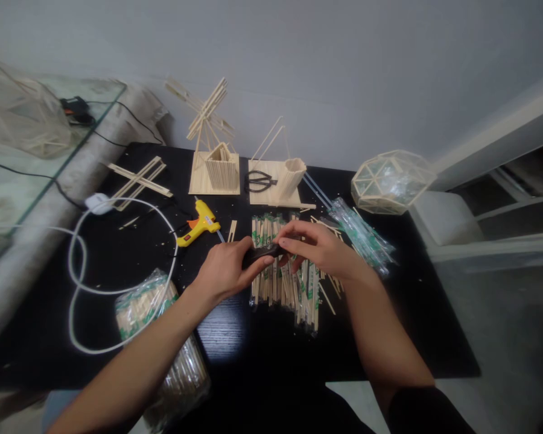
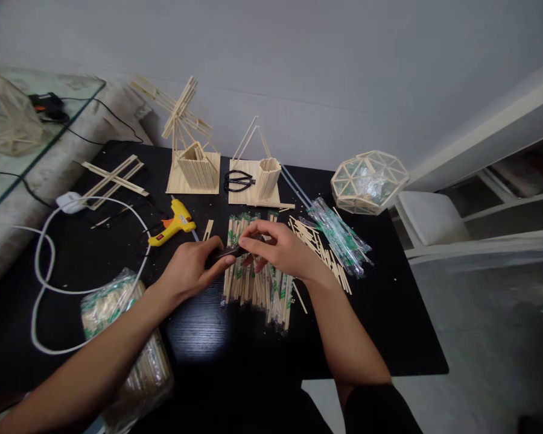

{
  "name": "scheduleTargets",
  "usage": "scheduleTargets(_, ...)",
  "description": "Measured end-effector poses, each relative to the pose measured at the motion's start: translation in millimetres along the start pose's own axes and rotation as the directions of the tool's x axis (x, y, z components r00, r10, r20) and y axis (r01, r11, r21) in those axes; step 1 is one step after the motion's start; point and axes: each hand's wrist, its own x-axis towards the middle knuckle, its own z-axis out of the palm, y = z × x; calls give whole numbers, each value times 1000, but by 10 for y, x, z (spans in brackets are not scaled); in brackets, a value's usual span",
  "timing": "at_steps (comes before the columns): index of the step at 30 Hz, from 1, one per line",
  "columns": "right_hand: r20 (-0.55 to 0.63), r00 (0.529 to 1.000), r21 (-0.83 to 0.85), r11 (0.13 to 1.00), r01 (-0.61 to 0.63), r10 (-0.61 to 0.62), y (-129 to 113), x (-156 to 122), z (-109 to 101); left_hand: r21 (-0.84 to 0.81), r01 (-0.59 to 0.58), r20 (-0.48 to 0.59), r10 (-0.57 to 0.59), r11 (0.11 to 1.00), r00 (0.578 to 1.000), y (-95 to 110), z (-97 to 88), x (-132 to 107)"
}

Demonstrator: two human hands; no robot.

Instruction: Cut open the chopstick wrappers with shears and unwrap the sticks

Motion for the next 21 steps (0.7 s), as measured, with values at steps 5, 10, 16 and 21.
scheduleTargets(5, -25, 998, 47, 997, -54, 55, 9, 11, 33, 108, -7, -82, 16, 994, 996, -3, 8, 4)
scheduleTargets(10, 9, 999, 67, 997, -49, 48, -26, -6, 23, 80, 8, -61, -3, 997, 998, -1, 1, -8)
scheduleTargets(16, 136, 990, 178, 982, -64, 40, -28, -20, -48, -38, -36, -16, 36, 999, 999, 6, -40, -17)
scheduleTargets(21, 134, 986, 271, 954, -130, 96, -6, -4, -36, -70, -7, 30, 9, 998, 1000, 42, -49, -22)
